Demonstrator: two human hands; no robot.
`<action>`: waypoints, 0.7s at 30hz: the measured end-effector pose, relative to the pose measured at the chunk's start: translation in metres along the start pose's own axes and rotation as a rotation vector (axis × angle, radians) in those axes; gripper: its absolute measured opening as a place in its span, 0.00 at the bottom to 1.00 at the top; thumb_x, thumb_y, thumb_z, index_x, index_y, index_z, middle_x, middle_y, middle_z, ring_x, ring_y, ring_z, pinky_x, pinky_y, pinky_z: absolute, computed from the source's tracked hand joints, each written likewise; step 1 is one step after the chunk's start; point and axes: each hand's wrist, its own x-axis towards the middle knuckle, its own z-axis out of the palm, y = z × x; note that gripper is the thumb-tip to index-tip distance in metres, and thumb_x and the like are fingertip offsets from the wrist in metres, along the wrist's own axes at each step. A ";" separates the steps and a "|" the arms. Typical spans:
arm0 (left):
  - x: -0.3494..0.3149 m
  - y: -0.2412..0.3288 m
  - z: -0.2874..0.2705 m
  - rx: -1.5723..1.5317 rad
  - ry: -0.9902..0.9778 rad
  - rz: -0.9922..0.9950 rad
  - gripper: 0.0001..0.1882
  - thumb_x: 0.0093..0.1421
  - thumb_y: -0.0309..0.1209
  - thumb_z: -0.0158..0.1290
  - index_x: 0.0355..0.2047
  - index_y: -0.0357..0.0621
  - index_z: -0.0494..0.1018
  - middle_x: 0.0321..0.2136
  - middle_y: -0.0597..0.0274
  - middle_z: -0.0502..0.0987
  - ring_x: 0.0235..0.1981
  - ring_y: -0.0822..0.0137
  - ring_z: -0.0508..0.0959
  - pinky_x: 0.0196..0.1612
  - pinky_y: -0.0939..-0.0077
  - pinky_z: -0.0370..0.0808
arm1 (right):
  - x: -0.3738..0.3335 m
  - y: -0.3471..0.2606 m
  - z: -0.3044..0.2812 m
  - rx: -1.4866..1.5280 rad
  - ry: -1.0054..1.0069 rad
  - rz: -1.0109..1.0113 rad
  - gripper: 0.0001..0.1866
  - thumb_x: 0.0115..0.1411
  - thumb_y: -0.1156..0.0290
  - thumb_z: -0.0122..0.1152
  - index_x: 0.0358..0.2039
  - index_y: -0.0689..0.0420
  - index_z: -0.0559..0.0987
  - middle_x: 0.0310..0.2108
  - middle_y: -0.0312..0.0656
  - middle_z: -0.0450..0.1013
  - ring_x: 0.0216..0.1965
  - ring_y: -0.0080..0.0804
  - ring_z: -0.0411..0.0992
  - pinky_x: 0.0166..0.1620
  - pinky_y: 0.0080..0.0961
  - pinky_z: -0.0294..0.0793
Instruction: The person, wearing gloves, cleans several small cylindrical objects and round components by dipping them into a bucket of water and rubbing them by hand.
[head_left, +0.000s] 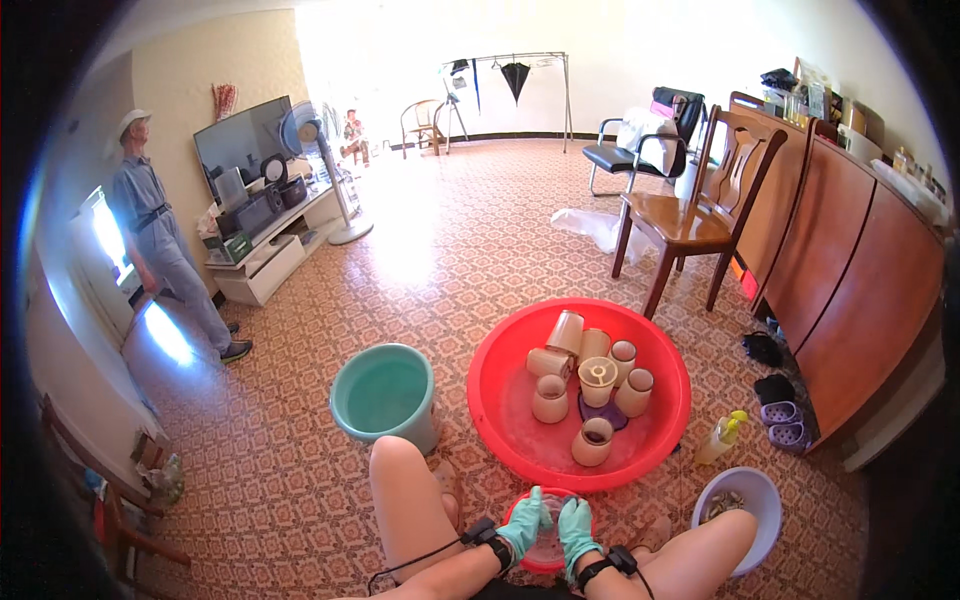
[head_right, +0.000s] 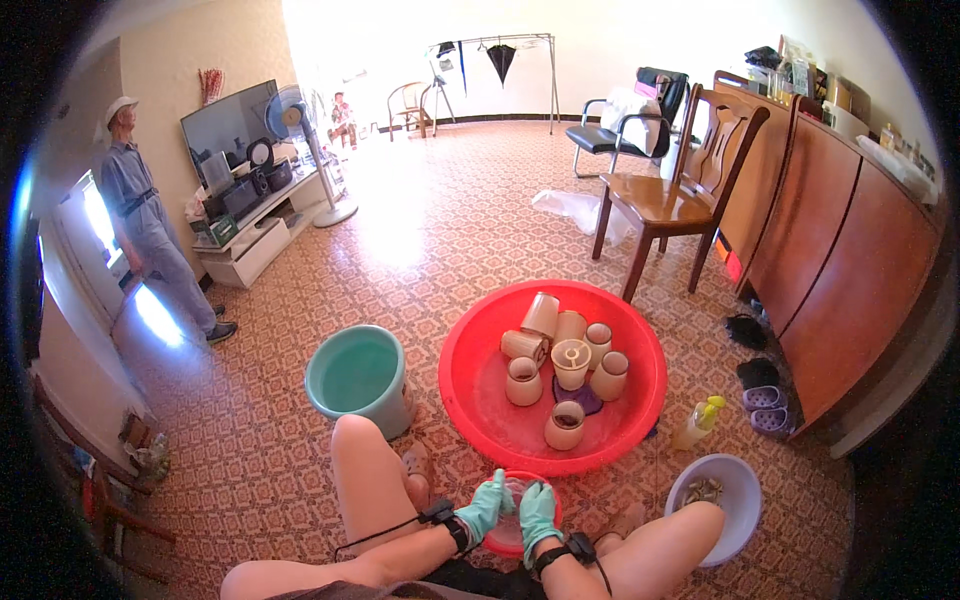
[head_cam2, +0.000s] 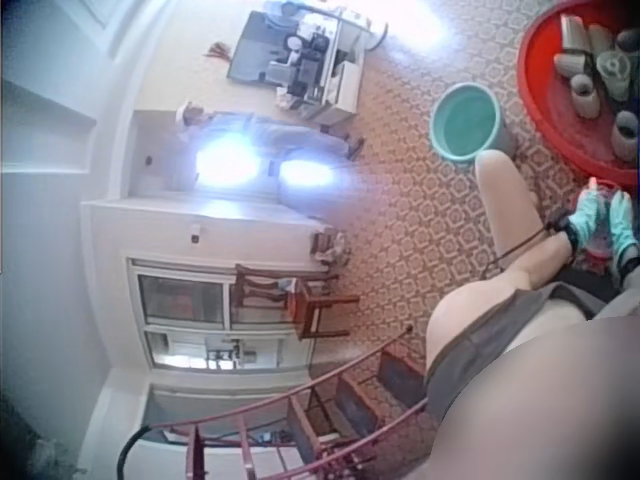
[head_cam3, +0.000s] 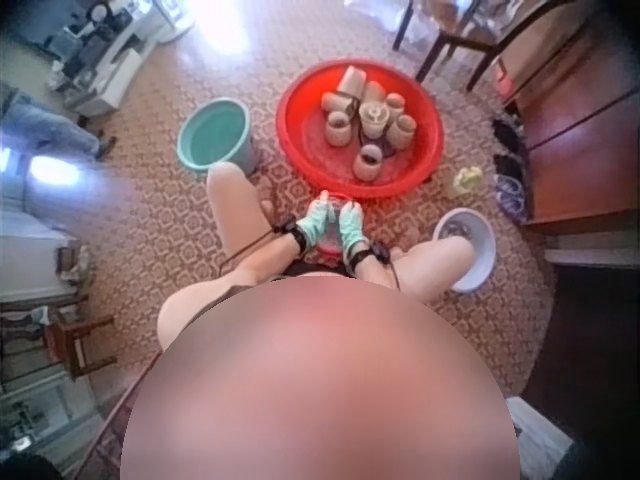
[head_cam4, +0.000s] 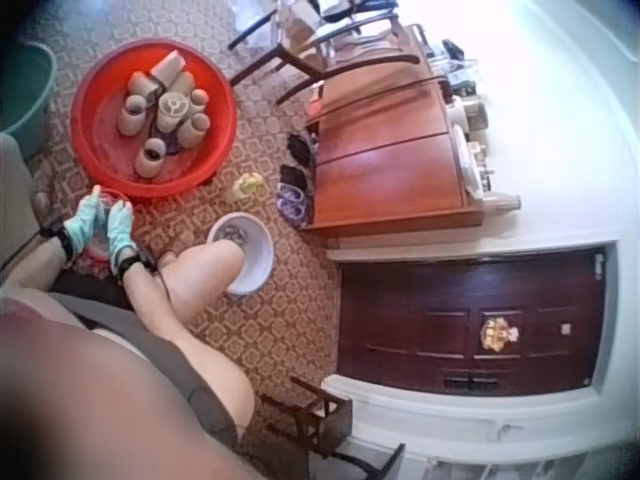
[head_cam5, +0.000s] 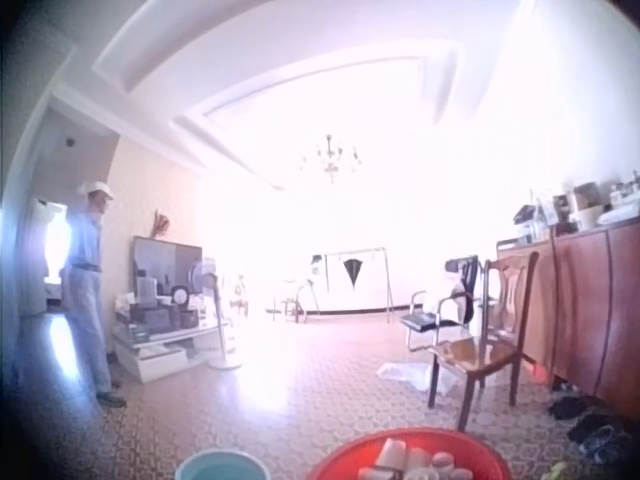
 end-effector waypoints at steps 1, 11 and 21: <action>-0.002 0.012 0.008 0.002 -0.010 0.003 0.27 0.67 0.53 0.36 0.28 0.46 0.74 0.16 0.66 0.71 0.14 0.69 0.68 0.19 0.72 0.65 | -0.001 0.019 0.011 -0.023 0.017 0.018 0.19 0.61 0.61 0.43 0.34 0.66 0.74 0.33 0.64 0.73 0.37 0.62 0.72 0.41 0.47 0.71; -0.014 -0.010 -0.002 0.154 -0.128 -0.056 0.30 0.66 0.55 0.35 0.20 0.48 0.74 0.16 0.64 0.74 0.16 0.67 0.70 0.22 0.69 0.69 | 0.005 0.041 0.025 0.223 0.005 0.260 0.25 0.64 0.53 0.47 0.38 0.69 0.73 0.34 0.54 0.75 0.33 0.49 0.74 0.37 0.37 0.73; 0.016 -0.001 -0.021 0.442 0.066 -0.243 0.27 0.64 0.56 0.41 0.39 0.46 0.76 0.33 0.62 0.79 0.33 0.66 0.77 0.35 0.70 0.74 | -0.021 -0.037 -0.001 0.837 -0.351 0.205 0.06 0.59 0.69 0.61 0.36 0.55 0.76 0.29 0.35 0.76 0.27 0.25 0.74 0.31 0.24 0.77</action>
